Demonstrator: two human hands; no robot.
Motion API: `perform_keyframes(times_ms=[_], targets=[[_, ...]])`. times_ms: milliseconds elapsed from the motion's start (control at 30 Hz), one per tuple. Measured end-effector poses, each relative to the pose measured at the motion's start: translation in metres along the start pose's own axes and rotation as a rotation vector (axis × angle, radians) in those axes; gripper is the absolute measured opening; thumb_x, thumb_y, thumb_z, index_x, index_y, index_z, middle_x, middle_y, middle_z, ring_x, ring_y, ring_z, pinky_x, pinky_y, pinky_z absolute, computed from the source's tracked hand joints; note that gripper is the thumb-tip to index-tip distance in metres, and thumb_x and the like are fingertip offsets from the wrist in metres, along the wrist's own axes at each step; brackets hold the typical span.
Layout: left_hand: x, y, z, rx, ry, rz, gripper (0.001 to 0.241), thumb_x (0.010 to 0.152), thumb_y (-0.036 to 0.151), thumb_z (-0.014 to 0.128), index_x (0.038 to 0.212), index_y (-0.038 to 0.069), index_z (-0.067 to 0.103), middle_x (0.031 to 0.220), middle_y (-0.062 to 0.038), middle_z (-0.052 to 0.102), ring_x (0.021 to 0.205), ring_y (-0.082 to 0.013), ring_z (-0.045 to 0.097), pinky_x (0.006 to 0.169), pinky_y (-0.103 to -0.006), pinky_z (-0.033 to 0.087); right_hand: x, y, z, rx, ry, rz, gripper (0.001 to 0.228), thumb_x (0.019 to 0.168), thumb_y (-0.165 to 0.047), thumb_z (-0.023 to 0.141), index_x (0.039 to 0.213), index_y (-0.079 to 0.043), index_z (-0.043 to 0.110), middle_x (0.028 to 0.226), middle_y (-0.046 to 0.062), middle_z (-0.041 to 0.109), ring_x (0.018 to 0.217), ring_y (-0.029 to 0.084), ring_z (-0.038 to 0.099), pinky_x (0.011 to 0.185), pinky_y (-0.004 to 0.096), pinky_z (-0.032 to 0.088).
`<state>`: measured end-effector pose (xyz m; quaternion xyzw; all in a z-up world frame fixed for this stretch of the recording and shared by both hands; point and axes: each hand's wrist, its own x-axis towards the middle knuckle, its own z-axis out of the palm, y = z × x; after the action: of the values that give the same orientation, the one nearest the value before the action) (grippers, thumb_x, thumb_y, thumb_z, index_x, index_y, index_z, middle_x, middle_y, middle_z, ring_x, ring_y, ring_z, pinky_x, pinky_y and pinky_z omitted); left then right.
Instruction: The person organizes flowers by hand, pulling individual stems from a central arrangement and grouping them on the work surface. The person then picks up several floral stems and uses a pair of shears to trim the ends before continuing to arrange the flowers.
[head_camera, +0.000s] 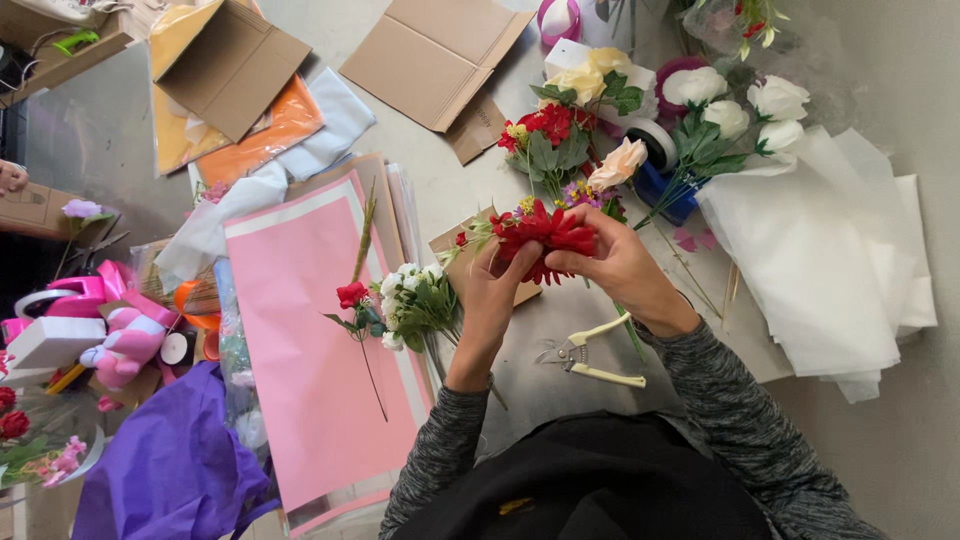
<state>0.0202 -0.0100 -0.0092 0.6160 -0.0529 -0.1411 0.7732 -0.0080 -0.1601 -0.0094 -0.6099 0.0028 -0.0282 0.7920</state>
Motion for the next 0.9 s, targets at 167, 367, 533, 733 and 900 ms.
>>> perform_keyframes(times_ms=[167,367,533,733,900], targets=[[-0.002,0.002,0.009,-0.022,0.047,0.009,0.024,0.082,0.023,0.073,0.098,0.006,0.068,0.085,-0.003,0.064,0.08,-0.0111,0.055,0.079,-0.0263,0.048,0.0,-0.02,0.007,-0.169,0.068,0.017,0.018,0.086,-0.018,0.066,0.095,-0.003,0.065,0.081,0.01,0.063,0.075,0.015,0.056,0.074,0.029,0.048],[-0.006,0.02,0.017,-0.194,-0.06,-0.073,0.016,0.087,0.024,0.068,0.088,0.008,0.066,0.074,0.004,0.057,0.072,-0.0051,0.051,0.07,-0.0183,0.043,0.001,-0.015,0.016,0.261,0.054,0.258,0.022,0.092,-0.023,0.059,0.095,-0.002,0.064,0.078,0.003,0.057,0.073,0.011,0.049,0.075,0.025,0.044],[-0.007,0.026,0.018,-0.3,-0.157,-0.129,0.019,0.084,0.021,0.069,0.073,0.008,0.062,0.063,0.004,0.051,0.061,-0.0059,0.047,0.062,-0.0166,0.041,0.004,-0.01,0.002,0.393,-0.101,0.396,0.026,0.093,-0.026,0.055,0.103,-0.002,0.063,0.077,0.001,0.053,0.073,0.011,0.05,0.073,0.026,0.042],[-0.005,0.041,0.021,-0.285,-0.174,-0.171,0.016,0.085,0.023,0.068,0.083,0.008,0.065,0.069,0.003,0.055,0.066,-0.0043,0.05,0.071,-0.0166,0.043,0.008,0.013,-0.006,0.417,-0.049,0.436,0.041,0.091,-0.028,0.054,0.122,-0.002,0.056,0.108,0.009,0.062,0.091,0.015,0.056,0.084,0.029,0.042],[0.008,0.008,0.014,-0.301,-0.073,-0.194,0.022,0.088,0.027,0.066,0.08,0.008,0.062,0.067,0.003,0.052,0.066,-0.005,0.051,0.073,-0.0188,0.045,0.007,-0.003,-0.006,0.323,0.042,0.322,0.035,0.09,-0.024,0.057,0.118,-0.002,0.056,0.104,0.007,0.06,0.09,0.014,0.056,0.085,0.03,0.046]])
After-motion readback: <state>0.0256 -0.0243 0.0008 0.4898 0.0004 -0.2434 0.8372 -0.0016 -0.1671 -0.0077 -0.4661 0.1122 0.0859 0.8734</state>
